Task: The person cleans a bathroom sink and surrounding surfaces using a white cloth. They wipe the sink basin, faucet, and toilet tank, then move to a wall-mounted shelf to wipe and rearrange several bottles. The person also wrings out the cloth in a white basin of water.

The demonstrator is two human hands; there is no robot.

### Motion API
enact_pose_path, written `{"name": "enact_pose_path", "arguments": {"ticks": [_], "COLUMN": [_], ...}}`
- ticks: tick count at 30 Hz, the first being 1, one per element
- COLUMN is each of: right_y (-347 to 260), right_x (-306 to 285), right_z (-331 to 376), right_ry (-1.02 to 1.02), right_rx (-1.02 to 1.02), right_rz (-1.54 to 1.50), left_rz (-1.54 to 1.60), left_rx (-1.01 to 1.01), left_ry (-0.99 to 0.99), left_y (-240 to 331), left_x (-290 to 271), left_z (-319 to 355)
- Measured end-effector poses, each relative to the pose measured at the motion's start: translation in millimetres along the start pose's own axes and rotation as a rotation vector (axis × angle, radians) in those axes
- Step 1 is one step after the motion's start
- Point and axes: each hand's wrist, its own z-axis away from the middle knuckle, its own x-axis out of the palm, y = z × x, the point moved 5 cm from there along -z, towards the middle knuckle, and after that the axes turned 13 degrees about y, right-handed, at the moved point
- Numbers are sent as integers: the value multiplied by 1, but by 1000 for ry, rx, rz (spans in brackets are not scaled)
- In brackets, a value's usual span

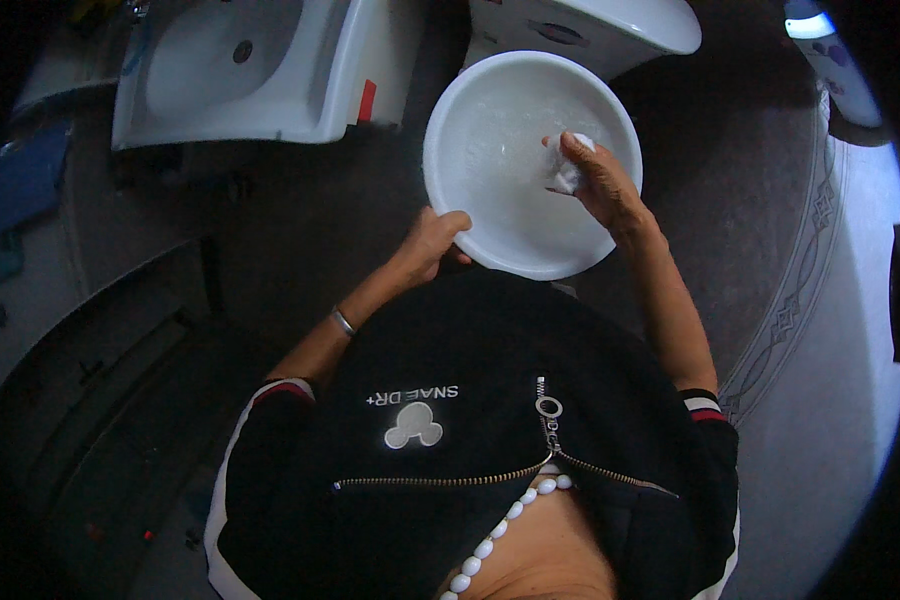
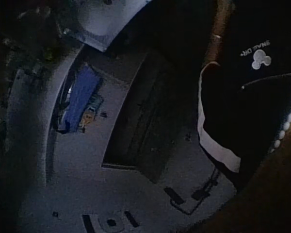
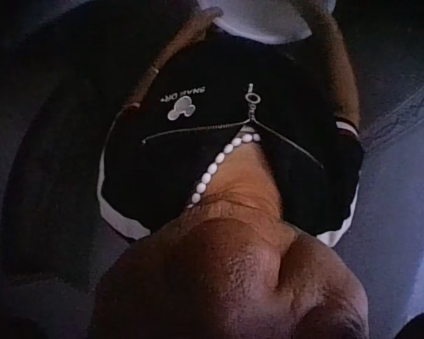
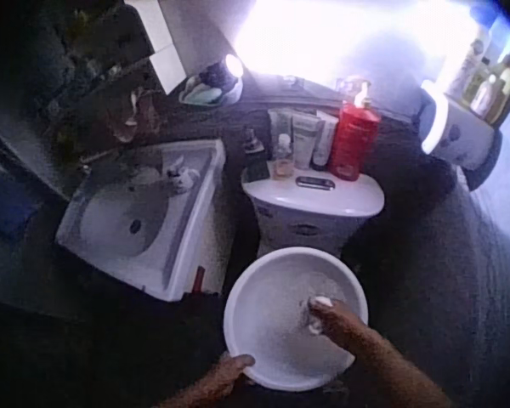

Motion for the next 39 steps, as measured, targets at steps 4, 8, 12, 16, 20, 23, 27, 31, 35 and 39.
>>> {"name": "enact_pose_path", "arguments": {"ticks": [4,8,12,16,20,23,27,31,35,39], "right_y": [-5,0,-4,-1,-4,-4,13,12,1,18], "right_x": [7,2,0,0,-4,-7,-10,-6,-1,-4], "right_z": [6,-3,-4,-11,-10,-9,-23,-21,-4,-11], "right_ry": [93,198,256,257,314,366,437,407,385,365], "right_rx": [50,-43,-127,-213,-146,-201,-350,-550,-422,-471], "right_rz": [-135,-136,36,68,91,133,314,332,457,914], "left_rz": [-11,-10,-16,-24,-28,-55,-79,-56,-142,-143], "left_rx": [-26,-62,-38,-53,-64,-93,-116,-84,-90,-36], "left_ry": [3,-15,6,-17,-9,21,37,7,30,-17], "left_y": [-6,-11,-16,-18,-18,-25,-29,-33,-25,-23], "left_x": [1,2,0,1,3,3,-9,-4,0,4], "left_z": [-5,-9,-14,-16,-18,-25,-31,-34,-36,-38]}}
